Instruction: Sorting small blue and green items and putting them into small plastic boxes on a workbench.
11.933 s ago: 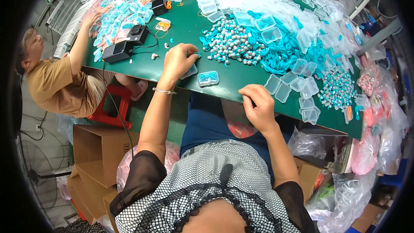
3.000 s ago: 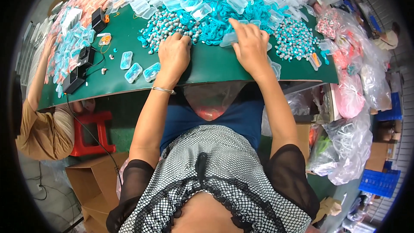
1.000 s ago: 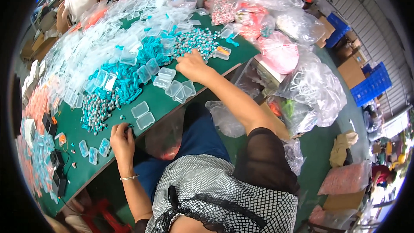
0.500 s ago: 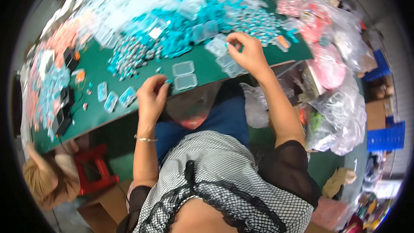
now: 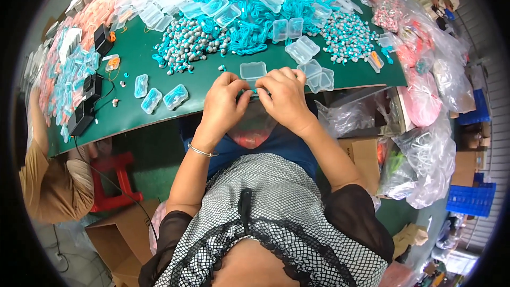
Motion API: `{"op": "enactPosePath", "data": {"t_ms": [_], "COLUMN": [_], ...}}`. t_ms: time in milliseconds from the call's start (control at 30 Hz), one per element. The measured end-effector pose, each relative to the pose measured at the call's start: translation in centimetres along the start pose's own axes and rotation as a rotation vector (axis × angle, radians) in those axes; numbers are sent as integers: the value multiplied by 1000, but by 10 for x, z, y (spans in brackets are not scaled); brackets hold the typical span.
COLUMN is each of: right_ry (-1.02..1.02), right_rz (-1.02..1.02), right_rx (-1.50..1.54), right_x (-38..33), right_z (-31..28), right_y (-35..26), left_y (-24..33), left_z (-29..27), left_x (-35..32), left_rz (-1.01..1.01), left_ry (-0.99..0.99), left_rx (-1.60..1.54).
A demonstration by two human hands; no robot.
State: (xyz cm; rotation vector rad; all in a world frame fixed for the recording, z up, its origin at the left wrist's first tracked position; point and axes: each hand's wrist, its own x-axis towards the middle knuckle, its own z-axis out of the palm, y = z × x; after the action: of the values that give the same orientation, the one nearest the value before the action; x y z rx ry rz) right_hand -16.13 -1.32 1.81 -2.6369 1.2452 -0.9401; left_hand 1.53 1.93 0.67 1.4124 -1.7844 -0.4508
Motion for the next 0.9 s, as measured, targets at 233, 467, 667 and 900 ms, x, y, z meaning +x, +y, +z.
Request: {"op": "enactPosePath", "data": {"t_ms": [233, 467, 667, 900], "right_ry": [-91, -93, -44, 58], "right_rz": [-31, -46, 5, -72], "right_rx": [69, 220, 293, 22], "right_x": [5, 23, 51, 71], "right_z": [-3, -5, -3, 3], "right_y": [9, 17, 18, 30], "left_y": [-3, 0, -2, -3], "left_z": [-5, -7, -8, -19], "left_x": [-5, 0, -1, -6], "left_rz": [139, 128, 144, 97], "left_ry": [5, -28, -74, -73], "left_rx": [75, 92, 204, 146]}}
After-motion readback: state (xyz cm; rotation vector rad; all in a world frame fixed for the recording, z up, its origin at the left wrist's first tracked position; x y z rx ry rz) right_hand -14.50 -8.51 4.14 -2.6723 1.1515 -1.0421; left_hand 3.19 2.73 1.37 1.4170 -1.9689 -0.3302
